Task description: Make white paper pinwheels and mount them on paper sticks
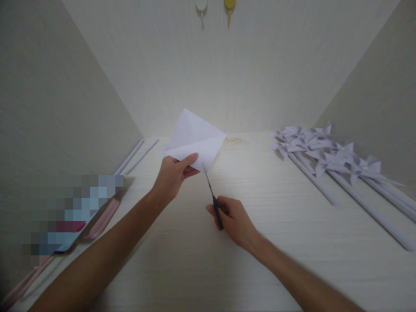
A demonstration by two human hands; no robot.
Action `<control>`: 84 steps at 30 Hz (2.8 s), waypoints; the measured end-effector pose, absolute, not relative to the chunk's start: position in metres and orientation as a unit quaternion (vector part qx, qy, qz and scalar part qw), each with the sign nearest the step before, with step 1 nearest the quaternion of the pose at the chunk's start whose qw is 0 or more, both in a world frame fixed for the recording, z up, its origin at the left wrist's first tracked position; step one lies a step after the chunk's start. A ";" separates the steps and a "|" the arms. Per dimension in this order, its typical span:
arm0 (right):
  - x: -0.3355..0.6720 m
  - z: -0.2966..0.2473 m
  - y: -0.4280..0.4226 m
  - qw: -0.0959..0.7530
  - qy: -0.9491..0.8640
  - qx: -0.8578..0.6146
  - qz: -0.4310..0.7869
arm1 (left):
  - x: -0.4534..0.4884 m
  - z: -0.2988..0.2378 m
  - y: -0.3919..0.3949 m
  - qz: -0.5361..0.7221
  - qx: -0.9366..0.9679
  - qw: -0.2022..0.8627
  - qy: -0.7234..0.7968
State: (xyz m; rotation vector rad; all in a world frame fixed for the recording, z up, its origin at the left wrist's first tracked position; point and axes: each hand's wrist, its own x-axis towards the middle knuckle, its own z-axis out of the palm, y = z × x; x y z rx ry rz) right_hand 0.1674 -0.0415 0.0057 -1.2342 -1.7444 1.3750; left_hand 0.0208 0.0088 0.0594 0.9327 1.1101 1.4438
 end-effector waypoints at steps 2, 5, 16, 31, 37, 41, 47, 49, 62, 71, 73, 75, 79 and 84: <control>0.168 0.005 -0.041 0.298 -0.656 -0.465 0.514 | 0.021 0.060 0.009 0.602 0.391 0.520 0.463; 0.168 0.004 -0.041 0.297 -0.654 -0.468 0.514 | 0.020 0.060 0.009 0.602 0.393 0.518 0.463; 0.167 0.002 -0.041 0.312 -0.644 -0.466 0.521 | 0.018 0.063 0.009 0.581 0.433 0.487 0.488; 0.166 0.006 -0.040 0.324 -0.641 -0.457 0.525 | 0.025 0.060 0.004 0.567 0.453 0.485 0.487; 0.167 0.009 -0.040 0.332 -0.646 -0.453 0.517 | 0.029 0.060 0.002 0.561 0.449 0.502 0.482; 0.167 0.009 -0.041 0.334 -0.644 -0.457 0.515 | 0.028 0.058 0.002 0.564 0.451 0.503 0.474; 0.165 0.009 -0.040 0.338 -0.628 -0.464 0.526 | 0.027 0.055 0.004 0.559 0.448 0.509 0.476; 0.165 0.010 -0.041 0.339 -0.627 -0.466 0.524 | 0.027 0.055 0.004 0.558 0.450 0.508 0.477; 0.166 0.010 -0.040 0.352 -0.641 -0.458 0.506 | 0.031 0.055 0.000 0.537 0.457 0.523 0.479; 0.167 0.007 -0.039 0.361 -0.638 -0.449 0.511 | 0.032 0.054 0.000 0.529 0.459 0.532 0.476; 0.167 0.007 -0.039 0.358 -0.636 -0.452 0.513 | 0.032 0.054 0.000 0.528 0.457 0.532 0.479; 0.167 0.007 -0.039 0.356 -0.633 -0.457 0.514 | 0.032 0.054 0.000 0.529 0.455 0.532 0.480; 0.167 0.007 -0.039 0.355 -0.628 -0.457 0.520 | 0.032 0.055 0.000 0.527 0.451 0.534 0.483; 0.168 0.005 -0.039 0.357 -0.625 -0.458 0.522 | 0.032 0.055 0.000 0.528 0.452 0.535 0.480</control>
